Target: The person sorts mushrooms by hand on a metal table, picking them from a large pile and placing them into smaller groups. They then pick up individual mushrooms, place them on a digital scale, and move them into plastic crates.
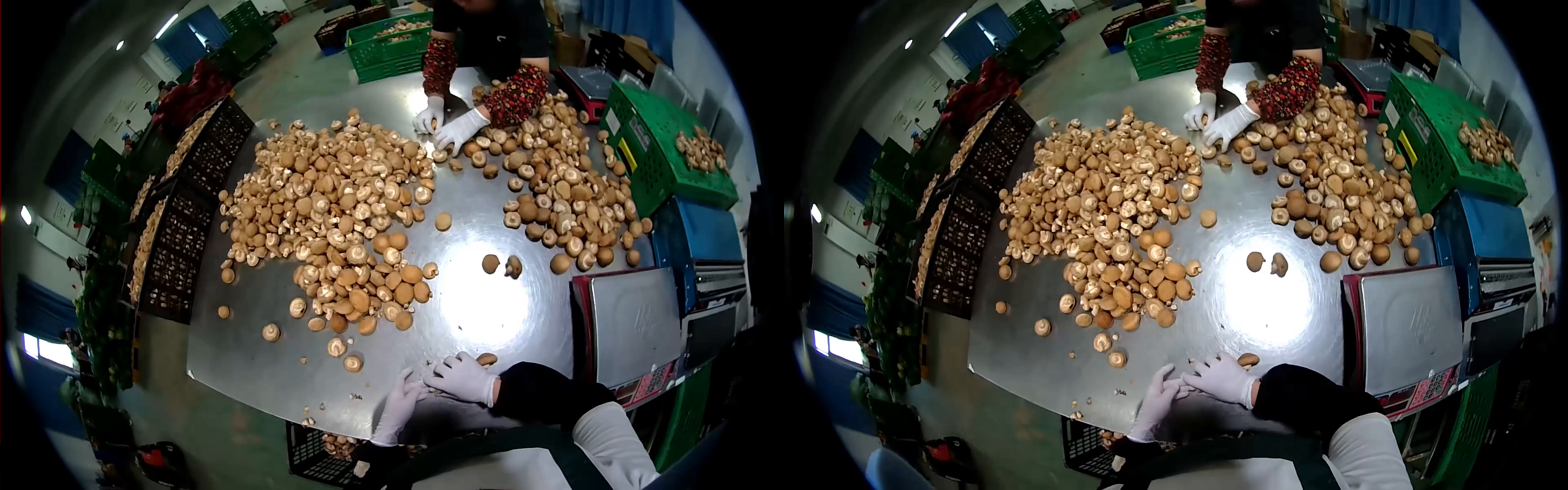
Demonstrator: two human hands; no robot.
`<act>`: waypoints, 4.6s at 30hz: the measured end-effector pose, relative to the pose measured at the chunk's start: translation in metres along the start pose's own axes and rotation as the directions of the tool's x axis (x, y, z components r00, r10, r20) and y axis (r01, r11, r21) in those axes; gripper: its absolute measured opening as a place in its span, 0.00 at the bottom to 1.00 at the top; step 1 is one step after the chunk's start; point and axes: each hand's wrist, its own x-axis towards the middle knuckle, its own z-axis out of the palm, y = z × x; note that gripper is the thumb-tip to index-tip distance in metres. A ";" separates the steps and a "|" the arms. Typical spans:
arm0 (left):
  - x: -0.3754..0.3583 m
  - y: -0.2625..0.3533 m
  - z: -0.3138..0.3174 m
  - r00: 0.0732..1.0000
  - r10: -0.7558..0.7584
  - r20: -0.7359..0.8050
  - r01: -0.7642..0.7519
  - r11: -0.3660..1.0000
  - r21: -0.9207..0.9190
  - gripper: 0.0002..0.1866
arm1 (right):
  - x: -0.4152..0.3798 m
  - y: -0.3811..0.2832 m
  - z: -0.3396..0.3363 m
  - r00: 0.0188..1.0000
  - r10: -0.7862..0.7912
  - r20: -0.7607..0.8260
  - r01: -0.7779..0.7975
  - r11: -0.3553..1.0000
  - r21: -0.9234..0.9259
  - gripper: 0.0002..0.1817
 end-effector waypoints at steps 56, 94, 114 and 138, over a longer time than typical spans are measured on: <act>-0.018 0.044 -0.072 0.715 0.678 -0.170 -0.291 0.510 0.809 0.11 | 0.050 0.090 -0.008 0.901 0.381 -0.208 -0.158 0.734 0.660 0.11; 0.033 -0.001 -0.022 0.616 0.786 0.054 -0.416 0.266 0.870 0.22 | 0.067 0.047 -0.045 0.965 0.234 -0.115 -0.213 0.962 0.169 0.28; -0.017 -0.047 -0.003 0.713 0.680 -0.172 -0.338 0.548 0.765 0.24 | 0.101 -0.058 -0.065 0.979 -0.199 -0.038 0.188 0.818 0.543 0.27; 0.037 0.010 0.033 0.731 0.679 0.066 -0.333 0.271 0.903 0.25 | 0.135 0.065 -0.010 0.886 0.462 0.043 -0.465 0.881 0.087 0.40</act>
